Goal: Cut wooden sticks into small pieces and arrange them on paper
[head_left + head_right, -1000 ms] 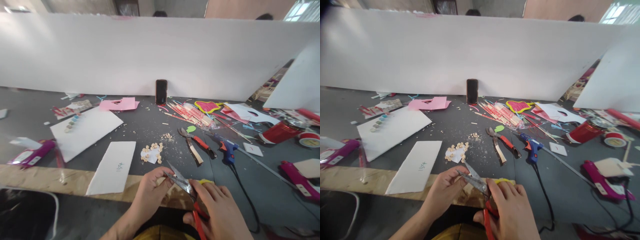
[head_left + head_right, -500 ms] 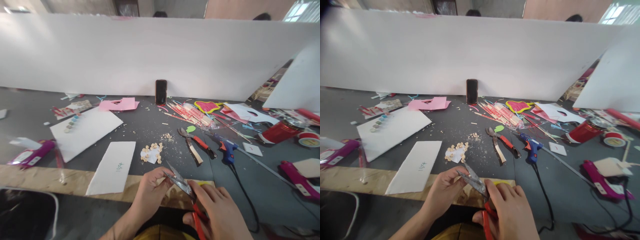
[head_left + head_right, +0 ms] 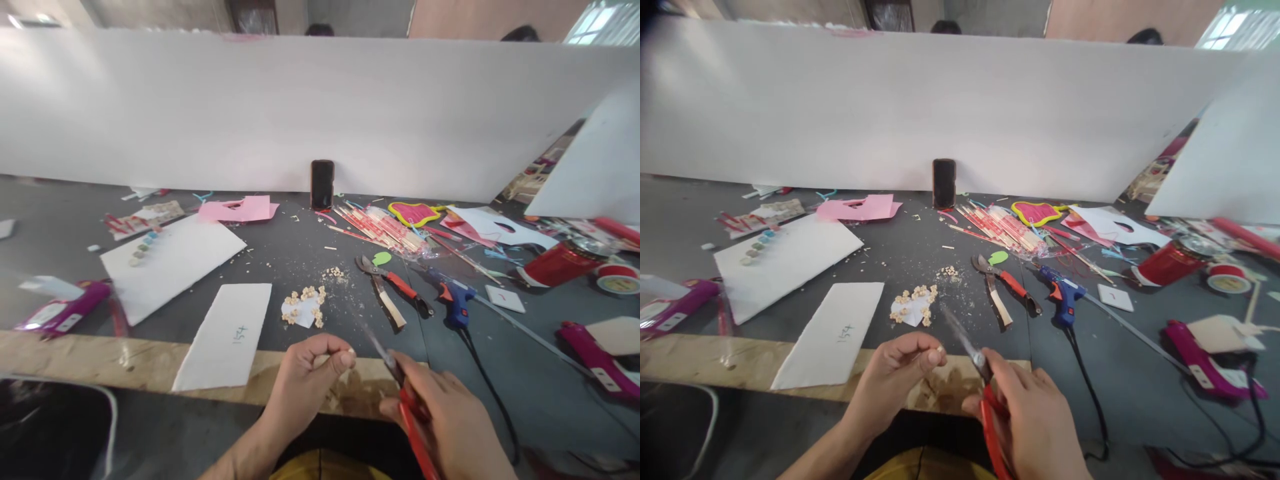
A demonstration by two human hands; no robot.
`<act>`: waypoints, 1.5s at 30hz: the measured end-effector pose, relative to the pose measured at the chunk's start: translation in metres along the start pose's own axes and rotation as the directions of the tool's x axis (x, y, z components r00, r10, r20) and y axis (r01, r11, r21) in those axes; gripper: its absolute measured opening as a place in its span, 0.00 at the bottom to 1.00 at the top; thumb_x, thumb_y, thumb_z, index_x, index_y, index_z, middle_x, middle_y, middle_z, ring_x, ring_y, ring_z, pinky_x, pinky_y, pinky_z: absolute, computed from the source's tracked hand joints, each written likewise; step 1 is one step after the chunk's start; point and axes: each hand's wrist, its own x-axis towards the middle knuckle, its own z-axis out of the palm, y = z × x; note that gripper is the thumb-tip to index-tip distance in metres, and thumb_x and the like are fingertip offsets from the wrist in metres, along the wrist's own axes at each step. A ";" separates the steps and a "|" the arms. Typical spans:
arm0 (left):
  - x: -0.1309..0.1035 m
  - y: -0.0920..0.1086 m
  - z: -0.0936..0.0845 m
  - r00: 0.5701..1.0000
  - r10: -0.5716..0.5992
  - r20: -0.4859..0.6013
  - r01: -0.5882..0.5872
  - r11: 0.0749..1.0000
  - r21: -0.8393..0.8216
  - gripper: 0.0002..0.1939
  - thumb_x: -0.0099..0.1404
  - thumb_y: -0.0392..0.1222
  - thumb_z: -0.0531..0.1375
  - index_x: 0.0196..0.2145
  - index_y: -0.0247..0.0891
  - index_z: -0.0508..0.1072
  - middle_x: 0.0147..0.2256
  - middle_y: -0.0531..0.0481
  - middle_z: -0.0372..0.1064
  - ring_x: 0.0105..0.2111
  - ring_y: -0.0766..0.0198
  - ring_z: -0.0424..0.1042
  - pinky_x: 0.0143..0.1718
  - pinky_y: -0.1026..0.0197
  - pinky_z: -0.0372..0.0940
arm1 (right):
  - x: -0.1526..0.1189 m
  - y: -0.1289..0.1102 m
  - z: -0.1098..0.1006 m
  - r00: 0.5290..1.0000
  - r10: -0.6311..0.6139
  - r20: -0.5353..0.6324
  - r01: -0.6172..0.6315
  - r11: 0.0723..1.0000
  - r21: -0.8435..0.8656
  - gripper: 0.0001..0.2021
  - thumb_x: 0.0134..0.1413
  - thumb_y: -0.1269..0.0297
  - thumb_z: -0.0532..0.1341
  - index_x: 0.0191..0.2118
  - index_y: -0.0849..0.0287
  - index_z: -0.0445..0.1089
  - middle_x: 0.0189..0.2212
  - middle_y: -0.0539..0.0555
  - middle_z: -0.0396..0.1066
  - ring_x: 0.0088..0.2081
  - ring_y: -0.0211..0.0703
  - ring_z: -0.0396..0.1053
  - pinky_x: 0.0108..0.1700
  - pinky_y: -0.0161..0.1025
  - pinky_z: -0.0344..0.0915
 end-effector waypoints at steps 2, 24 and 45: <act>0.002 0.000 0.000 0.997 -0.074 0.027 0.077 0.987 -0.141 0.10 0.57 0.44 0.61 0.25 0.34 0.72 0.22 0.53 0.66 0.22 0.71 0.60 0.25 0.69 0.55 | 0.002 0.003 -0.005 0.999 0.044 0.008 -0.044 0.999 0.008 0.23 0.54 0.53 0.54 0.53 0.57 0.58 0.33 0.53 0.73 0.29 0.41 0.70 0.30 0.37 0.63; 0.000 -0.006 0.003 0.995 -0.047 0.084 0.069 0.956 -0.285 0.08 0.58 0.42 0.61 0.26 0.34 0.73 0.23 0.54 0.66 0.25 0.71 0.61 0.28 0.69 0.57 | -0.005 0.000 0.002 0.999 -0.050 -0.022 0.046 0.991 -0.129 0.24 0.49 0.48 0.57 0.50 0.55 0.63 0.32 0.52 0.71 0.34 0.43 0.68 0.33 0.39 0.54; 0.003 -0.003 0.000 1.000 -0.030 0.000 0.030 0.999 0.043 0.09 0.58 0.44 0.60 0.29 0.35 0.73 0.26 0.51 0.69 0.26 0.67 0.64 0.28 0.68 0.58 | -0.003 0.002 -0.004 0.990 0.128 0.061 -0.135 0.981 0.141 0.21 0.52 0.56 0.57 0.51 0.55 0.61 0.42 0.55 0.72 0.40 0.43 0.71 0.39 0.37 0.70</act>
